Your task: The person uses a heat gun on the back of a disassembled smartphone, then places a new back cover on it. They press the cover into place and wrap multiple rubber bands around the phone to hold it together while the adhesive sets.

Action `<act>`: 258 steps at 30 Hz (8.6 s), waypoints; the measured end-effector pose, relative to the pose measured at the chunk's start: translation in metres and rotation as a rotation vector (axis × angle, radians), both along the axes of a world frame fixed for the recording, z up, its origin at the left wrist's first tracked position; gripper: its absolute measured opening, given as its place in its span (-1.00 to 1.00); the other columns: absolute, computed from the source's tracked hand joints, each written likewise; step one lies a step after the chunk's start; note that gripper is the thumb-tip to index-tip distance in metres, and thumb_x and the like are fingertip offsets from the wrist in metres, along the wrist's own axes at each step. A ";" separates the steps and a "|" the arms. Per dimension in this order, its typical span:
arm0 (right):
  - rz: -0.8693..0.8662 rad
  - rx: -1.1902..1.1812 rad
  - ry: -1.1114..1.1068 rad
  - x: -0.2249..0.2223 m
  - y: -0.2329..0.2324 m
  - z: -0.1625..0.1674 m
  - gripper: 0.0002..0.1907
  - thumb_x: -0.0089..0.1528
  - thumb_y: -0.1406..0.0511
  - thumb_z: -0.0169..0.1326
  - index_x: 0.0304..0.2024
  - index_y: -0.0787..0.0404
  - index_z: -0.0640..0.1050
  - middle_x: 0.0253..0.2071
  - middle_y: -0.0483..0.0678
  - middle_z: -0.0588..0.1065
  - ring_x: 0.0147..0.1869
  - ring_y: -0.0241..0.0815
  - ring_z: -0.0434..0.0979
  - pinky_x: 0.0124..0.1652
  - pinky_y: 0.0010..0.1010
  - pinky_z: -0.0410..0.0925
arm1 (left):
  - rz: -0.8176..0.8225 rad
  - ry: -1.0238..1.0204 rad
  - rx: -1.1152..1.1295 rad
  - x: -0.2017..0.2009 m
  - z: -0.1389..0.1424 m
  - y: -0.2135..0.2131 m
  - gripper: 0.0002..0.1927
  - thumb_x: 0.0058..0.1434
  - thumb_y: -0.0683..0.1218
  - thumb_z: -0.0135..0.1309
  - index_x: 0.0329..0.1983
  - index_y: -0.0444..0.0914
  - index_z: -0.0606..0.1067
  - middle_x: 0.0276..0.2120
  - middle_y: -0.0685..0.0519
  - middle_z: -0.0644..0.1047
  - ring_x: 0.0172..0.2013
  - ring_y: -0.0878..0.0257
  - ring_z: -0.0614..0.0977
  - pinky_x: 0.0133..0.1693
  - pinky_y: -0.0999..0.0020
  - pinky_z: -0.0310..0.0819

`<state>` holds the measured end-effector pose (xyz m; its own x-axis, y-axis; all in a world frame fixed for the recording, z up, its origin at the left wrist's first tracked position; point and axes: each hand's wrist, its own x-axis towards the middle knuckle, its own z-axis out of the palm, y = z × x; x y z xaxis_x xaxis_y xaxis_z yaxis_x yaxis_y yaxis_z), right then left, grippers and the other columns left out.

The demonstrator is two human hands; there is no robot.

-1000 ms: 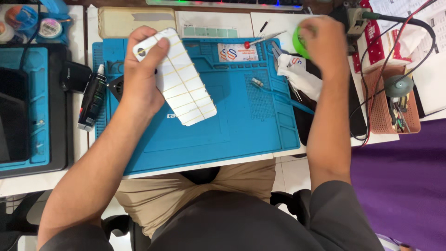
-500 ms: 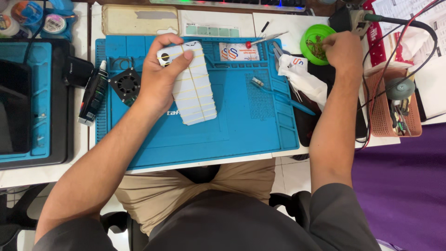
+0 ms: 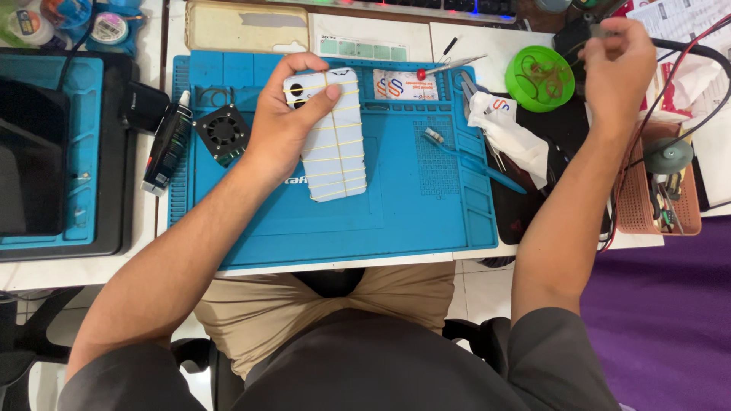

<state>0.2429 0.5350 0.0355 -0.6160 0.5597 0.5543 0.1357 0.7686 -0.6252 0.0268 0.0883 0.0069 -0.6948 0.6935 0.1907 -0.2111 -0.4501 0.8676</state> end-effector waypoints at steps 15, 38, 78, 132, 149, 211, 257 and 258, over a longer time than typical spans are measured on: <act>0.000 -0.223 -0.104 -0.005 -0.002 -0.002 -0.69 0.39 0.50 0.11 0.18 0.35 0.44 -0.13 0.02 0.60 -0.21 -0.25 0.68 -0.29 -0.53 0.42 | 0.001 -0.004 -0.011 0.001 0.003 0.001 -0.71 0.37 -0.19 0.24 0.08 -0.15 0.43 -0.11 0.09 0.59 -0.12 0.35 0.61 -0.10 0.38 0.60; 0.005 0.262 -0.525 -0.025 -0.029 -0.012 -0.88 0.27 0.33 0.28 -0.17 0.24 0.71 -0.27 0.13 0.60 -0.23 0.01 0.64 -0.14 -0.26 0.45 | 0.001 -0.004 -0.020 0.001 0.005 -0.001 -0.72 0.39 -0.18 0.23 0.09 -0.16 0.42 -0.11 0.09 0.58 -0.11 0.36 0.61 -0.10 0.39 0.59; 0.013 0.248 -0.631 -0.021 -0.018 -0.006 -0.86 0.29 0.35 0.20 -0.15 0.29 0.67 -0.13 0.28 0.58 -0.08 0.18 0.61 -0.05 -0.13 0.41 | 0.050 0.373 -0.067 0.014 0.007 0.001 -0.71 0.42 -0.17 0.23 0.11 -0.22 0.41 -0.02 0.17 0.47 -0.01 0.43 0.48 0.04 0.50 0.45; 1.113 -0.306 -0.006 -0.061 -0.257 0.011 -0.69 0.35 0.59 0.12 0.09 0.30 0.43 -0.14 0.10 0.55 -0.01 -0.07 0.66 -0.16 -0.42 0.52 | 0.218 -0.418 0.398 -0.035 0.019 -0.010 -0.66 0.37 -0.18 0.09 0.20 -0.28 0.41 -0.07 -0.10 0.59 -0.10 0.08 0.69 -0.04 0.09 0.69; 0.990 -0.467 0.028 -0.083 -0.249 -0.036 -0.71 0.38 0.59 0.07 0.13 0.32 0.45 0.15 0.13 0.54 0.30 -0.08 0.55 0.33 -0.24 0.41 | 0.056 -0.430 0.380 -0.020 0.019 -0.009 -0.42 0.41 -0.02 0.03 0.45 -0.18 0.23 0.15 -0.11 0.51 0.07 0.07 0.63 0.08 0.04 0.67; 0.717 -0.436 -0.022 -0.089 -0.276 0.001 -0.81 0.44 0.31 0.12 0.03 0.27 0.45 -0.14 -0.13 0.51 -0.07 -0.40 0.51 -0.11 -0.52 0.38 | -0.084 0.328 -0.238 0.025 0.002 0.001 -0.58 0.44 -0.12 0.17 0.26 -0.27 0.29 -0.06 0.02 0.53 -0.06 0.36 0.56 -0.06 0.43 0.54; 0.782 -0.749 0.062 -0.089 -0.190 0.000 -0.65 0.39 0.52 0.04 0.22 0.26 0.41 0.09 0.01 0.51 0.02 -0.26 0.52 -0.12 -0.42 0.46 | -0.073 0.201 -0.059 0.016 0.004 0.006 -0.72 0.42 -0.14 0.16 0.14 -0.22 0.43 -0.07 0.10 0.56 -0.06 0.40 0.58 -0.04 0.46 0.56; 0.860 -0.793 0.057 -0.090 -0.202 -0.001 -0.64 0.39 0.51 0.03 0.23 0.24 0.40 0.10 0.01 0.51 0.00 -0.26 0.52 -0.11 -0.41 0.46 | -0.082 0.186 -0.062 0.016 0.005 0.006 -0.71 0.42 -0.14 0.16 0.16 -0.22 0.44 -0.08 0.09 0.58 -0.07 0.39 0.60 -0.04 0.45 0.57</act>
